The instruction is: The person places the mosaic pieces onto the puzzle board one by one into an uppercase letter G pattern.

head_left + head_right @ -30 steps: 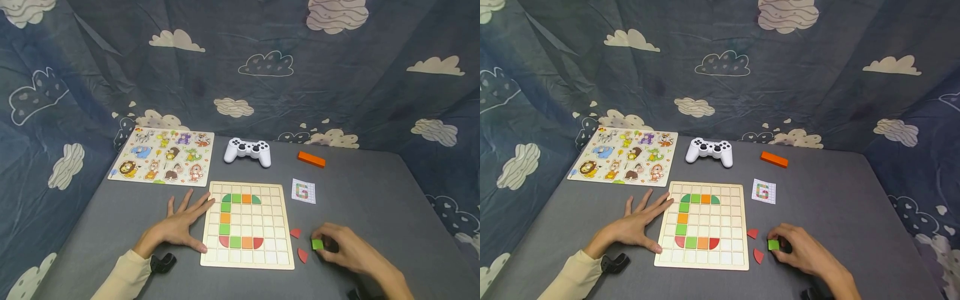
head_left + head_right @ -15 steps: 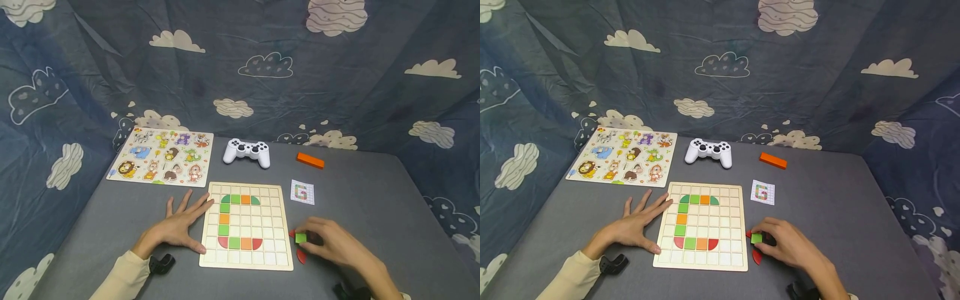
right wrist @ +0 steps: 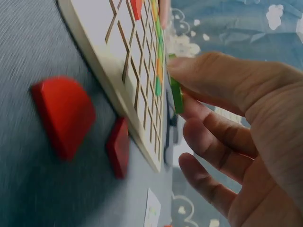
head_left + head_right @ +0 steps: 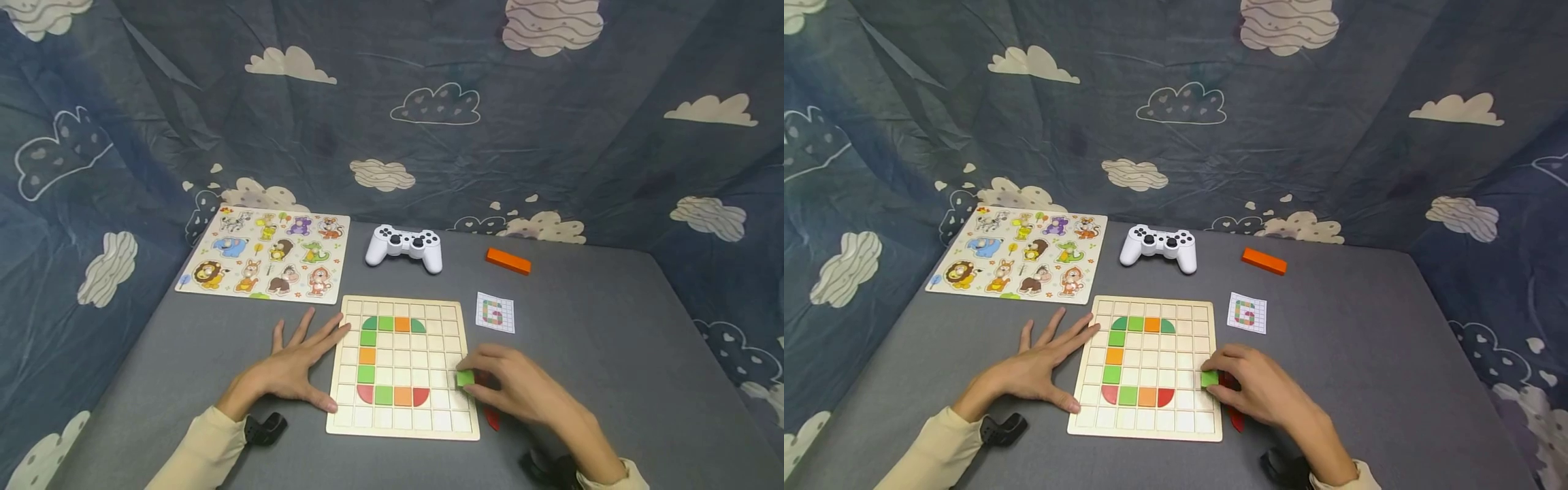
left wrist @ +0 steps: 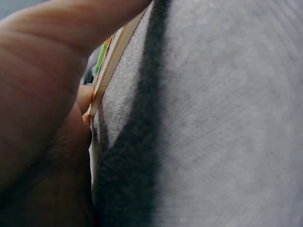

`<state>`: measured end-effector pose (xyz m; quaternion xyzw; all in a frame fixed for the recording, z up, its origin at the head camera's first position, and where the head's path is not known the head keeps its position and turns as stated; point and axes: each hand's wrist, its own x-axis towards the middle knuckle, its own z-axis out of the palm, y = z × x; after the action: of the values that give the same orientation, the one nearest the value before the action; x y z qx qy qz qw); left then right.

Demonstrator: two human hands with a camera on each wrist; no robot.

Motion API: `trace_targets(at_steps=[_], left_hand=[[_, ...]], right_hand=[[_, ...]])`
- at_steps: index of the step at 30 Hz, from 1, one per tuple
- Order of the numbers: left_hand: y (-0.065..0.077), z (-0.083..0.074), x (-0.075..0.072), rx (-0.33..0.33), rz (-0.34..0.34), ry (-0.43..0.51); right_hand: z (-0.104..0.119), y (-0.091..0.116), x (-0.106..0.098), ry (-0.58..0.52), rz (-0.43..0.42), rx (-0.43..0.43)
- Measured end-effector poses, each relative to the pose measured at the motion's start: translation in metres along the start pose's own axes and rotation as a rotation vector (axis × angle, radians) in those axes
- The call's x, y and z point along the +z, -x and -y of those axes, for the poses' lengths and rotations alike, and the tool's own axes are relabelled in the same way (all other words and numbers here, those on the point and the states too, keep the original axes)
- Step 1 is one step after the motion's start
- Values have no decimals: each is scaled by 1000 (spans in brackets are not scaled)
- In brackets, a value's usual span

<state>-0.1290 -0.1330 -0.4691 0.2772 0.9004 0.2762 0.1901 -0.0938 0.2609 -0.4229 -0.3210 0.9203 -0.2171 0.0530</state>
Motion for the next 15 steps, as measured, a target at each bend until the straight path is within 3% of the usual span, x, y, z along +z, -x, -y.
trace_targets(at_steps=[15], left_hand=[[1,0,0,12,0,15]], right_hand=[[18,-32,19,26,15,-102]])
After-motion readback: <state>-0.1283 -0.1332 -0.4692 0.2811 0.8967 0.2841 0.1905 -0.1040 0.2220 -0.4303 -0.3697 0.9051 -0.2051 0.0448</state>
